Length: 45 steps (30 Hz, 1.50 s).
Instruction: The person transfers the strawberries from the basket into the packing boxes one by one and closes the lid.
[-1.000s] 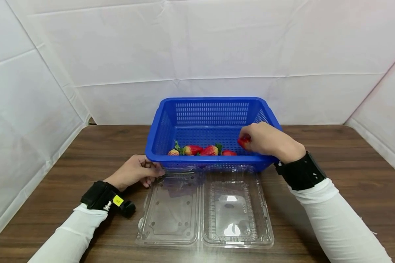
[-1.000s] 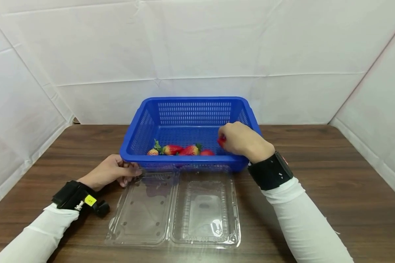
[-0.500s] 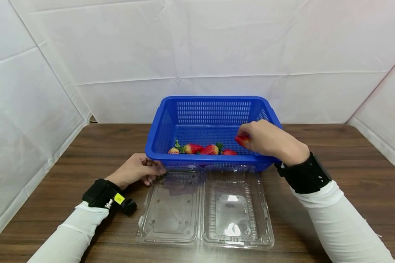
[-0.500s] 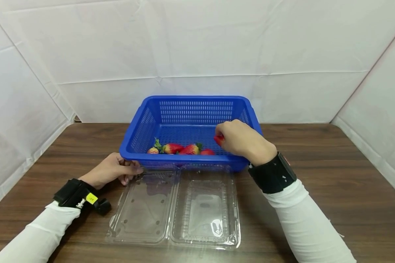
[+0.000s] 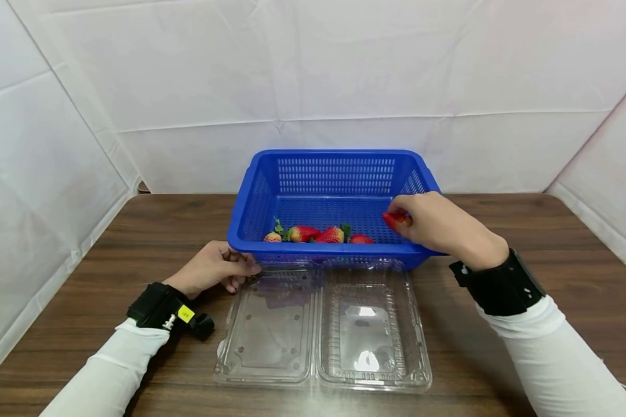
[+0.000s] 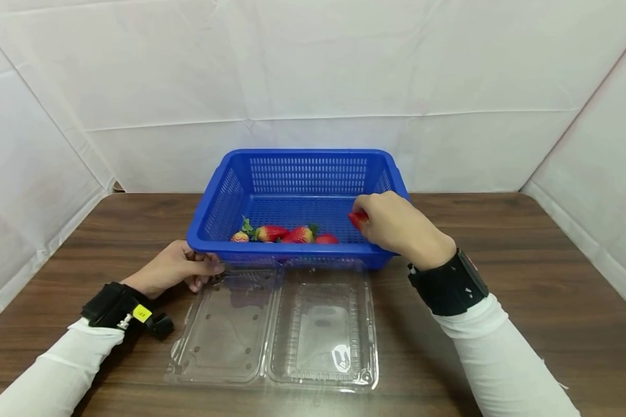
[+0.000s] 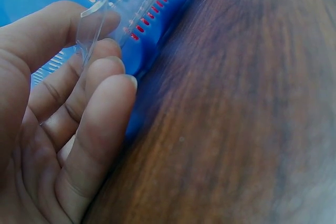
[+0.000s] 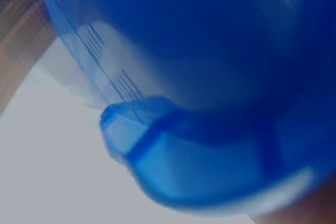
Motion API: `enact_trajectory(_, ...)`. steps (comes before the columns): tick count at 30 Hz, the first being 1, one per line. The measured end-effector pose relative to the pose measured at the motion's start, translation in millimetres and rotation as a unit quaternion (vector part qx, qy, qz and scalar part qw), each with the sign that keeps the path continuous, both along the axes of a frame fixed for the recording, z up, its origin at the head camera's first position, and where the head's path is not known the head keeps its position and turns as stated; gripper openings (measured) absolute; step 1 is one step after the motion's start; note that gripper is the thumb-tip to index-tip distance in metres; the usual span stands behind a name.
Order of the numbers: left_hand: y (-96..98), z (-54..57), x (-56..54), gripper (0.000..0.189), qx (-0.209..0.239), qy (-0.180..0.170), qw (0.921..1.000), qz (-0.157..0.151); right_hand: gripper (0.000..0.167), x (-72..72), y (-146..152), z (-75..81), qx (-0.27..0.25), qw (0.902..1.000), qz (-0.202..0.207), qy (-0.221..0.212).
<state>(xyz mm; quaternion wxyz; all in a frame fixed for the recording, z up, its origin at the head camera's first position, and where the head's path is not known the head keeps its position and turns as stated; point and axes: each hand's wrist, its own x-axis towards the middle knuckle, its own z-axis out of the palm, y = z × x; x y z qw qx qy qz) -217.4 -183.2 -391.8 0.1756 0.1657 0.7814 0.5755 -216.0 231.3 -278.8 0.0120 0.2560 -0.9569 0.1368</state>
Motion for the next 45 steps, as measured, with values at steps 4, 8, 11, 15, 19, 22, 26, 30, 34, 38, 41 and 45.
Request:
enact_trajectory(4,-0.4,-0.3,0.2,0.014,-0.002,0.0,1.0,-0.001,0.023,5.0,-1,6.4,-0.006,0.9998,0.007,0.017)
enact_trajectory(8,-0.1,-0.1,0.5,0.015,-0.005,0.0,1.0,0.0,0.02,12.5,-2,14.5,-0.012,0.9993,0.011,0.034)
enact_trajectory(11,-0.2,0.6,0.6,0.016,-0.006,-0.001,1.0,0.002,0.02,18.5,-3,21.2,-0.017,0.9984,0.015,0.052)
enact_trajectory(15,-0.2,1.6,0.2,0.015,-0.008,-0.002,1.0,0.004,0.022,26.7,-5,28.7,-0.022,0.9959,0.032,0.082)
enact_trajectory(19,0.1,1.5,-0.3,0.014,-0.009,-0.003,0.9999,0.007,0.024,36.2,-8,34.4,-0.02,0.993,0.049,0.105)
enact_trajectory(22,-0.1,1.6,-0.3,0.015,-0.009,-0.003,0.9999,0.008,0.026,44.2,-12,38.0,-0.022,0.9907,0.065,0.117)
enact_trajectory(26,-0.2,1.8,-0.1,0.014,-0.005,-0.006,1.0,0.006,0.028,53.7,-14,42.0,-0.032,0.9887,0.09,0.116)
enact_trajectory(30,-0.7,1.7,-0.1,0.016,-0.003,-0.007,0.9999,0.007,0.032,60.1,-18,44.5,-0.032,0.9874,0.112,0.108)
enact_trajectory(34,-0.9,2.0,-0.8,0.017,-0.001,-0.007,1.0,0.007,0.034,64.2,-22,44.7,-0.027,0.9865,0.127,0.1)
enact_trajectory(38,-1.5,1.7,-1.0,0.015,0.003,-0.009,1.0,0.003,0.036,67.0,-25,41.9,-0.028,0.9841,0.152,0.088)
enact_trajectory(41,-1.6,1.3,-1.0,0.014,0.006,-0.009,0.9999,0.002,0.038,69.1,-27,38.3,-0.033,0.9811,0.176,0.073)
enact_trajectory(45,-1.5,1.0,-0.5,0.011,0.007,-0.009,0.9999,0.003,0.037,72.2,-31,33.5,-0.047,0.9752,0.21,0.053)
